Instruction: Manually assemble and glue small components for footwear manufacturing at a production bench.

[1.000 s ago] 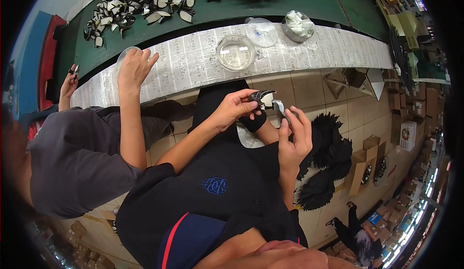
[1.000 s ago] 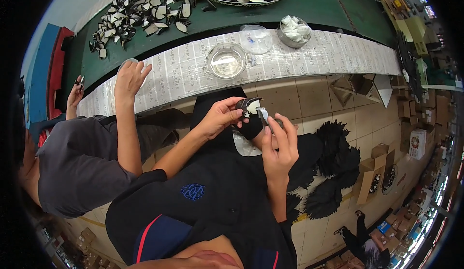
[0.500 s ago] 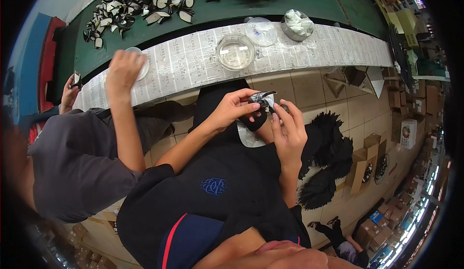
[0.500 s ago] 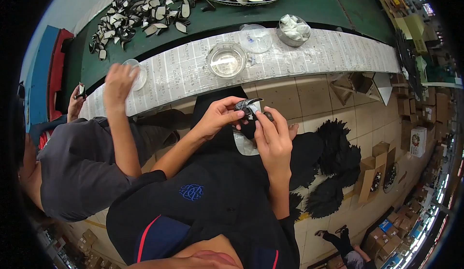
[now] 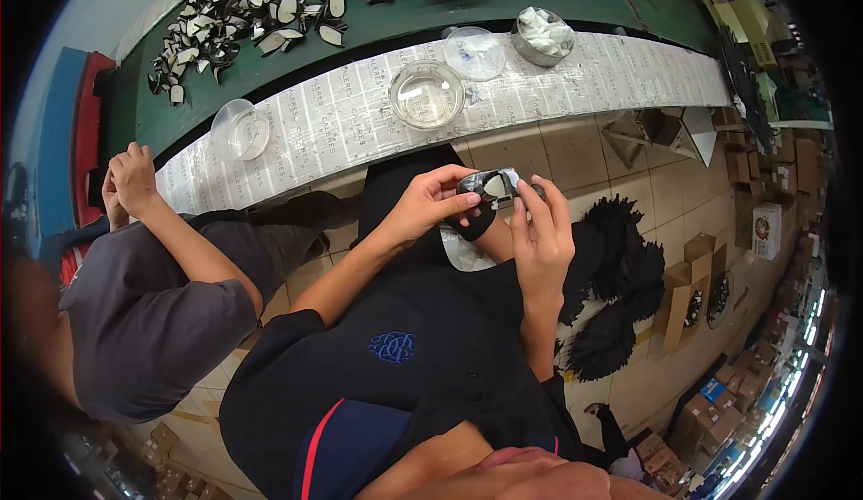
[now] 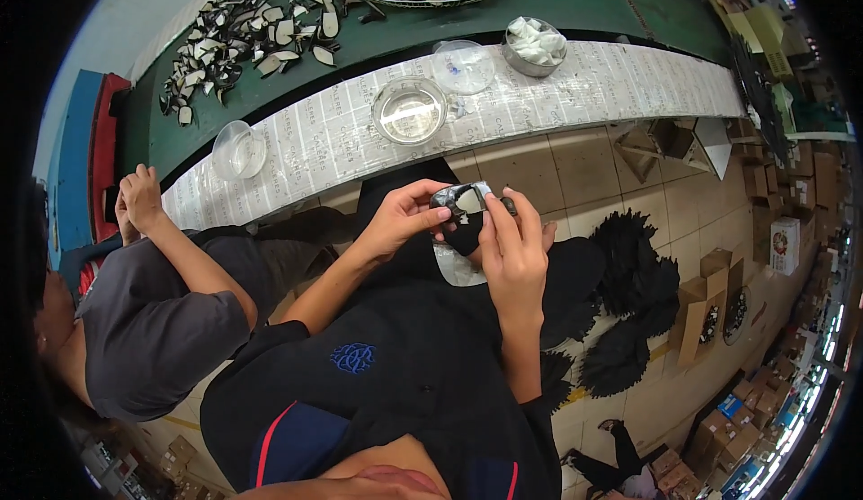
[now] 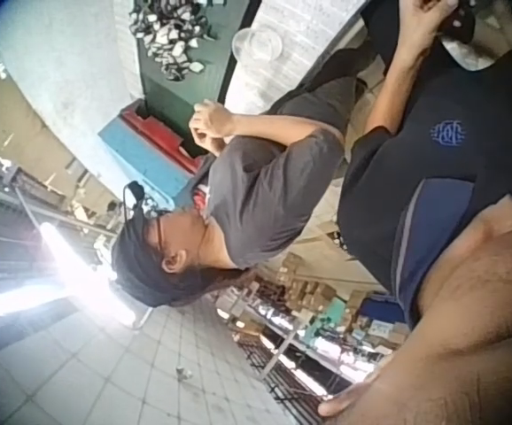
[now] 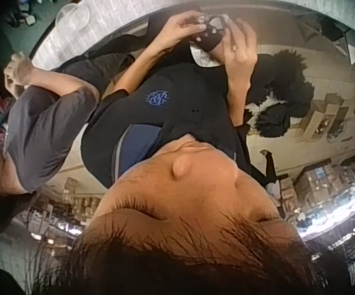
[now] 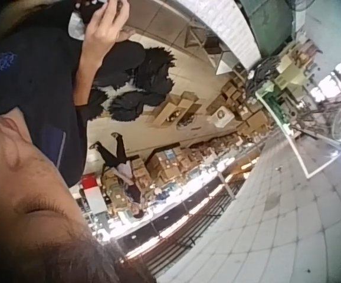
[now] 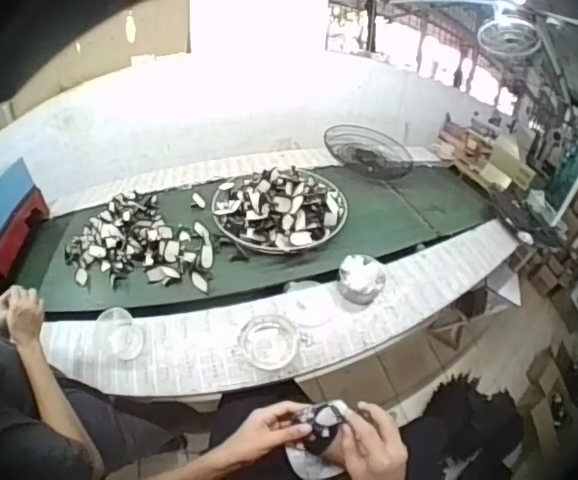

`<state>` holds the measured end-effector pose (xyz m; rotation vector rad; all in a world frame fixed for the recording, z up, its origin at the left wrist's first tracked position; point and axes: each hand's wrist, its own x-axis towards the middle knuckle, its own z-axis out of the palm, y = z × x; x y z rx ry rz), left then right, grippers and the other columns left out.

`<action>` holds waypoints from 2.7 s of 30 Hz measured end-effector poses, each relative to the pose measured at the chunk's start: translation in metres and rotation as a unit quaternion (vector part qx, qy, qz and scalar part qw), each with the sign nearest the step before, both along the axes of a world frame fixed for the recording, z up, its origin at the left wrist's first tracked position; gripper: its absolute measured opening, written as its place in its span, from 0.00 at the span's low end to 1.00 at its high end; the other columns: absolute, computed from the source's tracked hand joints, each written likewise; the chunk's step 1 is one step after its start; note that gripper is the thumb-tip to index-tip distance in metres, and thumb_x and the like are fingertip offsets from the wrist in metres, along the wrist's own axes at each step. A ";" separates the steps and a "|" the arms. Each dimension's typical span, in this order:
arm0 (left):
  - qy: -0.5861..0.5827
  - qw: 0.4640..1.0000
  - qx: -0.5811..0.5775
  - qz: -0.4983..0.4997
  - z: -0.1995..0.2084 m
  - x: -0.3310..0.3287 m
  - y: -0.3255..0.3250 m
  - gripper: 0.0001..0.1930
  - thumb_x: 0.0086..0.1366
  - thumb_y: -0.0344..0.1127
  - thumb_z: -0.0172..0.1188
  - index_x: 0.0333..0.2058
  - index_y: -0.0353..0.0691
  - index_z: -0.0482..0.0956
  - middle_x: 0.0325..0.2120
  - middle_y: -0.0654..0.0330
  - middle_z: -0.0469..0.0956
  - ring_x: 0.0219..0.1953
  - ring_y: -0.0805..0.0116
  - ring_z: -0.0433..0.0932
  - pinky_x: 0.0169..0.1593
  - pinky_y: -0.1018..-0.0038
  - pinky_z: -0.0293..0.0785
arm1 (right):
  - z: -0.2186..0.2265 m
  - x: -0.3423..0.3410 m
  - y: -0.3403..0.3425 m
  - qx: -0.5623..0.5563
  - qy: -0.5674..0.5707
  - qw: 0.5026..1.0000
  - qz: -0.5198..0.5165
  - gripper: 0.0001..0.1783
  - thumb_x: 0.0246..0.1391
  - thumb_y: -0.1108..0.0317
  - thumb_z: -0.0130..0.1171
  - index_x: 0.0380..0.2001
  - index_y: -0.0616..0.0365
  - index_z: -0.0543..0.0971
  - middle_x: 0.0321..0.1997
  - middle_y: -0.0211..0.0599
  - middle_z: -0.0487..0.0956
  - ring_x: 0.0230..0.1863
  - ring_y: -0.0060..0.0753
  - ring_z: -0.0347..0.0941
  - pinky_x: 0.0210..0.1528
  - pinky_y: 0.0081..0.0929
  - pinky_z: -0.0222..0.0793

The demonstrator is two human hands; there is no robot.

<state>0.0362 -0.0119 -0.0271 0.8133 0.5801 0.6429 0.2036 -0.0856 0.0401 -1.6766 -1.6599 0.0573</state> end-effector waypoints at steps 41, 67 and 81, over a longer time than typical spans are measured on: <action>-0.065 0.993 -0.101 0.003 0.002 0.002 0.006 0.11 0.66 0.32 0.57 0.44 0.34 0.72 0.38 0.59 0.77 0.33 0.71 0.81 0.34 0.79 0.80 | 0.008 -0.011 -0.010 -0.037 0.108 0.992 -0.059 0.13 0.51 0.78 0.61 0.42 0.62 0.80 0.45 0.43 0.76 0.37 0.36 0.78 0.44 0.32 0.75; -0.059 0.991 -0.116 0.012 0.001 0.004 0.003 0.13 0.68 0.35 0.55 0.47 0.35 0.71 0.35 0.58 0.79 0.32 0.71 0.81 0.32 0.82 0.80 | 0.011 -0.005 -0.013 -0.013 0.079 0.994 -0.079 0.14 0.49 0.78 0.63 0.42 0.59 0.81 0.45 0.41 0.77 0.40 0.41 0.77 0.59 0.50 0.62; -0.074 0.988 -0.135 0.008 0.006 -0.001 0.007 0.11 0.68 0.34 0.55 0.45 0.35 0.72 0.35 0.57 0.78 0.32 0.71 0.81 0.34 0.81 0.81 | -0.030 0.076 -0.031 0.026 0.314 0.924 -0.216 0.10 0.58 0.76 0.57 0.43 0.68 0.78 0.44 0.36 0.77 0.36 0.22 0.75 0.38 0.18 0.74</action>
